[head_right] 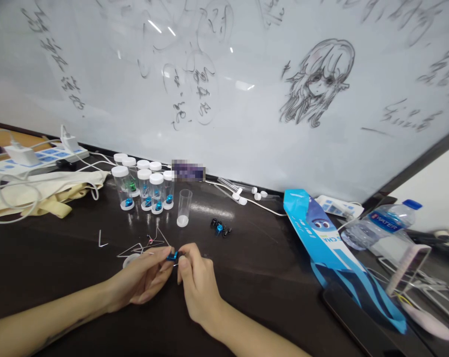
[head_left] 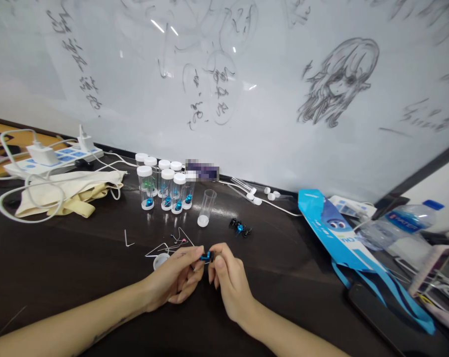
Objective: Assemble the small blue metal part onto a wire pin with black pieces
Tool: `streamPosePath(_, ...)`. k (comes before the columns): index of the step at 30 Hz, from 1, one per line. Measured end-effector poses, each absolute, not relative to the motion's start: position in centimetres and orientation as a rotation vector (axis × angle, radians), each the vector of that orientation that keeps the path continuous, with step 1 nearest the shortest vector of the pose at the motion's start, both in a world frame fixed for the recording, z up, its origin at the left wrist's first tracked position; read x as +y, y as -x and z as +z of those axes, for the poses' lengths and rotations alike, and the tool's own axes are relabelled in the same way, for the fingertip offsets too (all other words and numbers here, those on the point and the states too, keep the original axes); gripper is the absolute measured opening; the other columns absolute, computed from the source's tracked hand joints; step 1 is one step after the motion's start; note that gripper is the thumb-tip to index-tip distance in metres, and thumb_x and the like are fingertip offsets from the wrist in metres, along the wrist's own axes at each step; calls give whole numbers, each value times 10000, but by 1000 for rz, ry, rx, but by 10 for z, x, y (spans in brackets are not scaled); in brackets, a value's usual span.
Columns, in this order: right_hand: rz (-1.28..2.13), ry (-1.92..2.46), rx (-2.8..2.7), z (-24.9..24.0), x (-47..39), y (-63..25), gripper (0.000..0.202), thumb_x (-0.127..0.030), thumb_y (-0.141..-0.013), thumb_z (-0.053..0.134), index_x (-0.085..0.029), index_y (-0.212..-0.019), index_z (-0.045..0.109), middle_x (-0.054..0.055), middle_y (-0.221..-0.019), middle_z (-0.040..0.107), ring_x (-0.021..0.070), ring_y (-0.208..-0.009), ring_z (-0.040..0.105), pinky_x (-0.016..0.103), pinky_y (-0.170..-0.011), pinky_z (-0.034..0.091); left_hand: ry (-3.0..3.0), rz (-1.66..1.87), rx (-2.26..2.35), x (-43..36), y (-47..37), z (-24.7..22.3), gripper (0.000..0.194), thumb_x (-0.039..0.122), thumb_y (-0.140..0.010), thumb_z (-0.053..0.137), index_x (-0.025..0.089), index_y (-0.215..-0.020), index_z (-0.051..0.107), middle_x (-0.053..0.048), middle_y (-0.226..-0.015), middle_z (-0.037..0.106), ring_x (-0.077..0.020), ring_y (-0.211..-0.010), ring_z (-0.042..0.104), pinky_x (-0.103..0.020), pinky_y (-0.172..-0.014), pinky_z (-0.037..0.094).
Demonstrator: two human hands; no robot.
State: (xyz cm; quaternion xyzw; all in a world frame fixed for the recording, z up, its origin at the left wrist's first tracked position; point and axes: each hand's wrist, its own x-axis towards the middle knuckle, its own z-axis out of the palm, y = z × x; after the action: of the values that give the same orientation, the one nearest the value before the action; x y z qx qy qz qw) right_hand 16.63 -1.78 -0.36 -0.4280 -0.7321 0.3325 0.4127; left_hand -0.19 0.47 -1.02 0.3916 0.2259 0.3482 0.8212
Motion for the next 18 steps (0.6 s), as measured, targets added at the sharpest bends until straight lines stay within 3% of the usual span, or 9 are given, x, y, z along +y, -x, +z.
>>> streamPosePath(10, 809, 1093, -1868, -4, -18, -167, 355, -411, -1038, 270, -201, -888, 514, -30, -613, 518, 119, -544, 509, 230, -567, 383, -837, 734, 502, 4, 2, -8, 392, 467, -957, 403, 191, -686, 468, 63, -512, 453, -40, -263, 325, -146, -242, 169)
streamPosePath(18, 832, 1067, -1808, -4, -19, -166, 271, -396, -1035, 290, -210, -1111, 473, -47, -614, 514, 126, -542, 508, 228, -562, 397, -814, 721, 525, 4, 3, -8, 408, 479, -959, 391, 191, -681, 468, 66, -494, 445, -43, -266, 320, -152, -249, 158)
